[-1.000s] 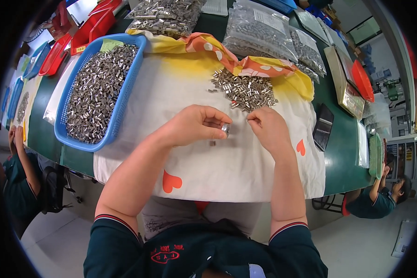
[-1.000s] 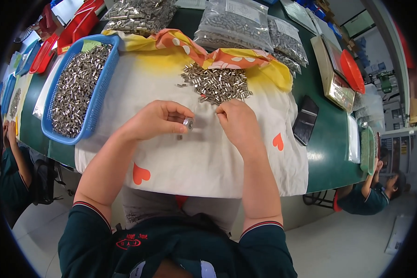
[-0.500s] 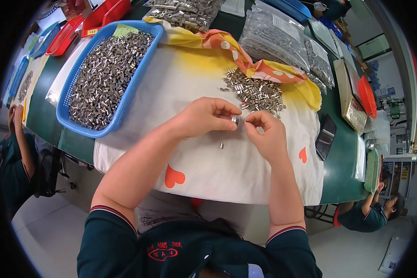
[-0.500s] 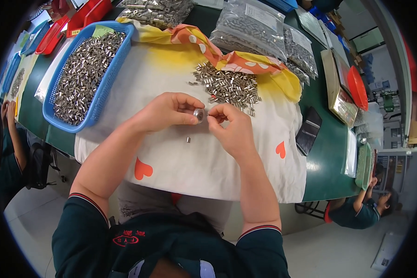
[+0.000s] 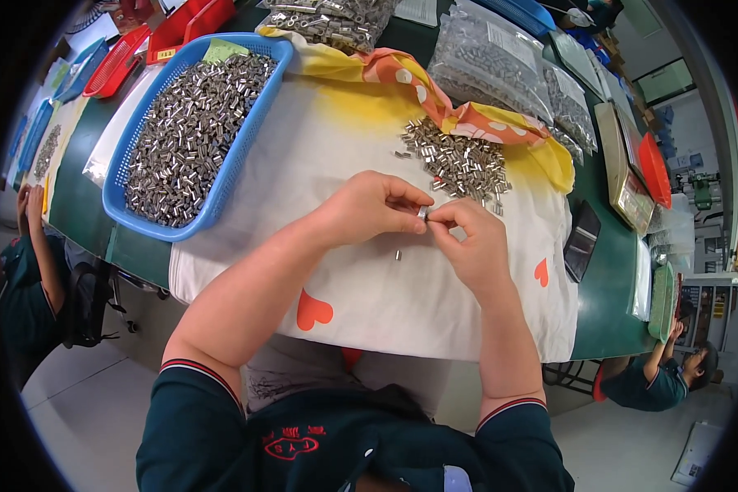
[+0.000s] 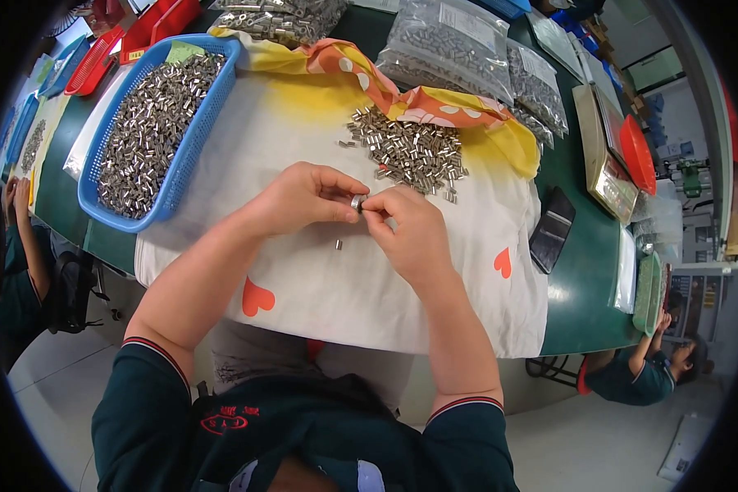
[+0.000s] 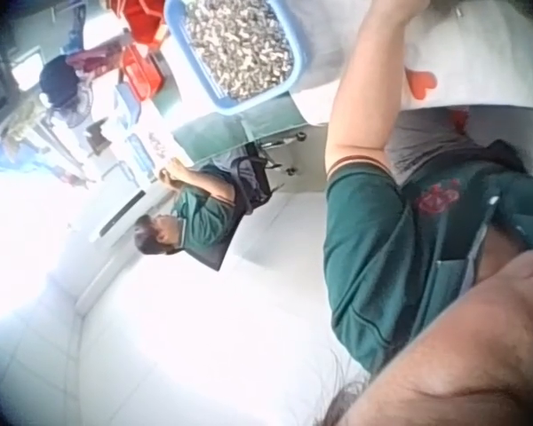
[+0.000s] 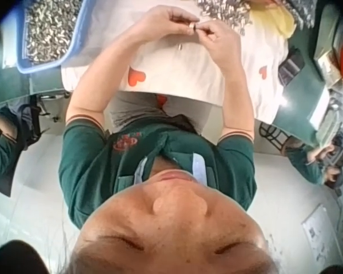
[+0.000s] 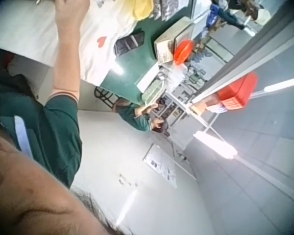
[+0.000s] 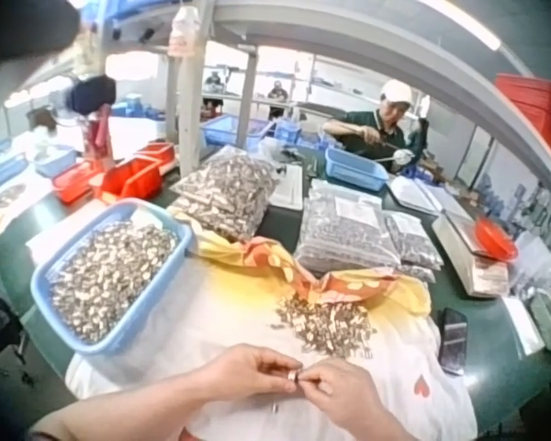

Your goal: Assembling and sorting small metal components at a factory workstation.

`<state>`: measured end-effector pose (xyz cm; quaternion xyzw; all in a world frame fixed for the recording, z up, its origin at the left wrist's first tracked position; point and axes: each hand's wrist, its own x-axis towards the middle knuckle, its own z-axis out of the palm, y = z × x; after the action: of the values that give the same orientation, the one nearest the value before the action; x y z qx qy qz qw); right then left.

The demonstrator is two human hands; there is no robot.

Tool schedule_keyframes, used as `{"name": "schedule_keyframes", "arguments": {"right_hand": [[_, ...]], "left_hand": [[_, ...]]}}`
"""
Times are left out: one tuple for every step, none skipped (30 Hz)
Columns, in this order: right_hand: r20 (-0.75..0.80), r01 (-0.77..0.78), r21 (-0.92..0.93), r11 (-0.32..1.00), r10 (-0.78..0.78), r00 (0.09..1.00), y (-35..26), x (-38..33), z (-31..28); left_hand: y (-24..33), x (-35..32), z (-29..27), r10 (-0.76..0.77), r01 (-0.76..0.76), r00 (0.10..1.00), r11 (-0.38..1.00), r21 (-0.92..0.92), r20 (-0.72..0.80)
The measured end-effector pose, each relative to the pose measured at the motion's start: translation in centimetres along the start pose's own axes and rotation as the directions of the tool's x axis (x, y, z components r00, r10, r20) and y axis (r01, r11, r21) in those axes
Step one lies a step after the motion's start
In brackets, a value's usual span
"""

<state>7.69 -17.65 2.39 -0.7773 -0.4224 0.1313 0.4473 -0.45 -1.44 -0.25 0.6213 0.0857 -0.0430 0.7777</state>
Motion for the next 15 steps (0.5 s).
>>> {"name": "schedule_keyframes", "arguments": {"right_hand": [[-0.021, 0.073, -0.114, 0.991, -0.076, 0.997, 0.0, -0.1, 0.2], [-0.032, 0.141, -0.228, 0.963, -0.152, 0.988, 0.1, -0.2, 0.3], [-0.031, 0.141, -0.225, 0.964, -0.152, 0.988, 0.0, -0.2, 0.3], [-0.026, 0.107, -0.152, 0.983, -0.112, 0.993, 0.0, 0.0, 0.2], [-0.019, 0.071, -0.077, 0.994, -0.073, 0.997, -0.1, 0.0, 0.2], [-0.02, 0.073, -0.077, 0.994, -0.075, 0.997, 0.1, 0.1, -0.1], [0.022, 0.013, -0.007, 1.0, -0.012, 1.0, 0.3, 0.2, -0.5], [0.069, -0.051, 0.062, 0.997, 0.047, 0.997, 0.5, 0.3, -0.8], [0.066, -0.054, 0.062, 0.997, 0.05, 0.997, 0.5, 0.3, -0.7], [0.087, -0.075, 0.044, 0.996, 0.071, 0.994, 0.5, 0.4, -0.5], [0.109, -0.096, 0.025, 0.995, 0.093, 0.99, 0.6, 0.5, -0.4], [0.108, -0.1, 0.024, 0.995, 0.097, 0.989, 0.6, 0.5, -0.6], [0.107, -0.135, 0.047, 0.99, 0.13, 0.986, 0.7, 0.6, -0.8], [0.106, -0.171, 0.068, 0.983, 0.163, 0.981, 0.8, 0.6, -1.0], [0.102, -0.167, 0.067, 0.984, 0.16, 0.982, 1.1, 0.9, -1.1]], "left_hand": [[0.1, 0.0, 0.2, 0.03, -0.026, 0.999, 0.993, 0.115, -0.034], [0.2, -0.1, 0.4, 0.063, -0.047, 0.996, 0.972, 0.229, -0.063], [0.1, -0.1, 0.3, 0.061, -0.045, 0.996, 0.972, 0.229, -0.065], [-0.1, -0.1, 0.2, 0.052, -0.038, 0.996, 0.983, 0.181, -0.075], [-0.1, -0.2, 0.1, 0.043, -0.031, 0.995, 0.991, 0.133, -0.085], [0.0, -0.2, 0.1, 0.044, -0.032, 0.995, 0.99, 0.135, -0.085], [0.2, -0.1, 0.1, 0.026, -0.016, 0.998, 0.988, 0.154, -0.064], [0.4, 0.0, 0.0, 0.007, 0.0, 0.999, 0.985, 0.174, -0.043], [0.3, -0.1, 0.0, 0.005, 0.002, 0.999, 0.985, 0.174, -0.039], [0.2, -0.1, 0.0, 0.011, -0.007, 1.0, 0.985, 0.17, -0.026], [0.1, -0.1, 0.0, 0.018, -0.015, 1.0, 0.986, 0.165, -0.014], [0.2, -0.2, 0.0, 0.015, -0.013, 1.0, 0.986, 0.164, -0.011], [0.5, -0.3, 0.1, -0.024, 0.026, 1.0, 0.99, 0.138, -0.015], [0.7, -0.4, 0.2, -0.063, 0.065, 0.998, 0.992, 0.112, -0.017], [0.9, -0.3, 0.2, -0.059, 0.06, 0.998, 0.991, 0.116, -0.015]]}}
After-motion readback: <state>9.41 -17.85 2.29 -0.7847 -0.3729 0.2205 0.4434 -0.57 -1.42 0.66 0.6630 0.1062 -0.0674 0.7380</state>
